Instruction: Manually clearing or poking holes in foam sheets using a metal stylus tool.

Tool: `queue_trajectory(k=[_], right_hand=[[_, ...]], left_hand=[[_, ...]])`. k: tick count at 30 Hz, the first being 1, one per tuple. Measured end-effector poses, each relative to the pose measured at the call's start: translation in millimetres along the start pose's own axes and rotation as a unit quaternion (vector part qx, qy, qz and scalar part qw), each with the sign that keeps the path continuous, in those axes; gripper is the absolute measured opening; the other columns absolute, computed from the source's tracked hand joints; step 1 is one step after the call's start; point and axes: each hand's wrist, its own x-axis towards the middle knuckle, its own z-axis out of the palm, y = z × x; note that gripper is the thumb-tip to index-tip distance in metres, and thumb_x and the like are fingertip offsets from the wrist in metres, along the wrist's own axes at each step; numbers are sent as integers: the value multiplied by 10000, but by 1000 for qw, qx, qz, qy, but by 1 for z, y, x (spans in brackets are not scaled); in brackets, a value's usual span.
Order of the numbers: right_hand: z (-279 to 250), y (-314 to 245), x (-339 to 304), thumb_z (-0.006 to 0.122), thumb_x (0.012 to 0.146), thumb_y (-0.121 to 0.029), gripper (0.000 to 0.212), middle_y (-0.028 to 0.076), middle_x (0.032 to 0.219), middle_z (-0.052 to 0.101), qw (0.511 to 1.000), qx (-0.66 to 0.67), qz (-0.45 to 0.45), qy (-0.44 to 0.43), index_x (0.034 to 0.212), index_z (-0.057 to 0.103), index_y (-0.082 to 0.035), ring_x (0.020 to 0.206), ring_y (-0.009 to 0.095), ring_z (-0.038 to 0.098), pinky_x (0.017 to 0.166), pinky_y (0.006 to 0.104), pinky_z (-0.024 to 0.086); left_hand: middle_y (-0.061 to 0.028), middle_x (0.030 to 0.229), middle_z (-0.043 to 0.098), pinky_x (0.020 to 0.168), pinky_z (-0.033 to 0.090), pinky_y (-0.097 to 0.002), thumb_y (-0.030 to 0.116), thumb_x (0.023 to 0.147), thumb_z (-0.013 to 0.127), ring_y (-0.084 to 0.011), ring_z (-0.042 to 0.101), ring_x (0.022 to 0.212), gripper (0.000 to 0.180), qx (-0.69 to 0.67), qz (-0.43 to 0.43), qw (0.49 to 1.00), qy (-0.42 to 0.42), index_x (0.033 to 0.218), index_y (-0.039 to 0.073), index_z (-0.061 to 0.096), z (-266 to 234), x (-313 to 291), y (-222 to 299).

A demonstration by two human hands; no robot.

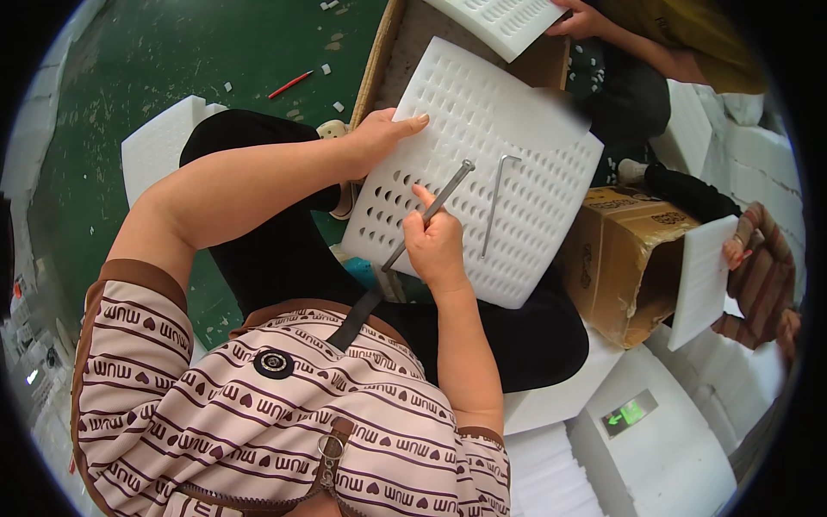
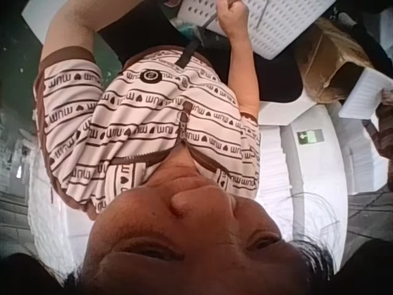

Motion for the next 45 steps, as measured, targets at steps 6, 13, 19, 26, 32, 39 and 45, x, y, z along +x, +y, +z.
queue_trajectory(k=[6,13,19,26,32,39,45], right_hand=[[1,2,-2,507,844,-97,385,-14,532,446,1000,-18,-16,16,1167,612,84,475,92,357,479,222,351],[-3,-1,4,510,837,-94,377,10,554,487,1000,-2,-3,15,1142,612,105,480,100,369,485,243,376],[-3,16,13,511,827,-89,454,130,820,676,999,45,13,23,1237,560,101,593,152,524,571,263,464],[-4,2,11,515,837,-128,441,125,826,665,999,36,18,-4,1223,575,76,623,175,549,616,257,468],[-4,12,16,502,847,-128,430,84,737,619,999,40,-9,-2,1223,576,68,591,151,496,589,245,439],[-4,13,18,506,850,-124,424,65,724,606,998,58,11,-12,1230,577,52,588,141,481,581,236,429],[-2,25,25,503,865,-85,361,2,685,540,995,102,5,-1,1197,607,10,570,95,431,542,204,385]], left_hand=[[-188,1037,637,780,550,-384,292,911,621,-257,649,891,444,5,-4,1000,3,1184,-50,550,2,0,-1],[-222,1048,628,773,552,-429,303,919,605,-290,650,895,472,-30,-52,998,11,1189,-78,534,2,9,6],[-241,1023,625,741,548,-453,279,915,592,-312,644,869,462,-18,-17,1000,-2,1157,-112,547,10,16,8],[-226,987,630,719,545,-406,281,916,591,-285,637,848,451,-23,13,1000,7,1135,-112,560,3,28,-2],[-210,996,632,732,539,-382,299,919,591,-269,635,847,457,17,-5,999,40,1140,-100,558,5,19,4],[-205,1004,631,734,539,-375,303,917,600,-267,636,843,456,22,-10,999,43,1141,-92,558,3,25,2],[-206,1000,634,740,541,-375,290,904,626,-268,640,843,452,5,1,999,32,1136,-93,561,3,28,2]])
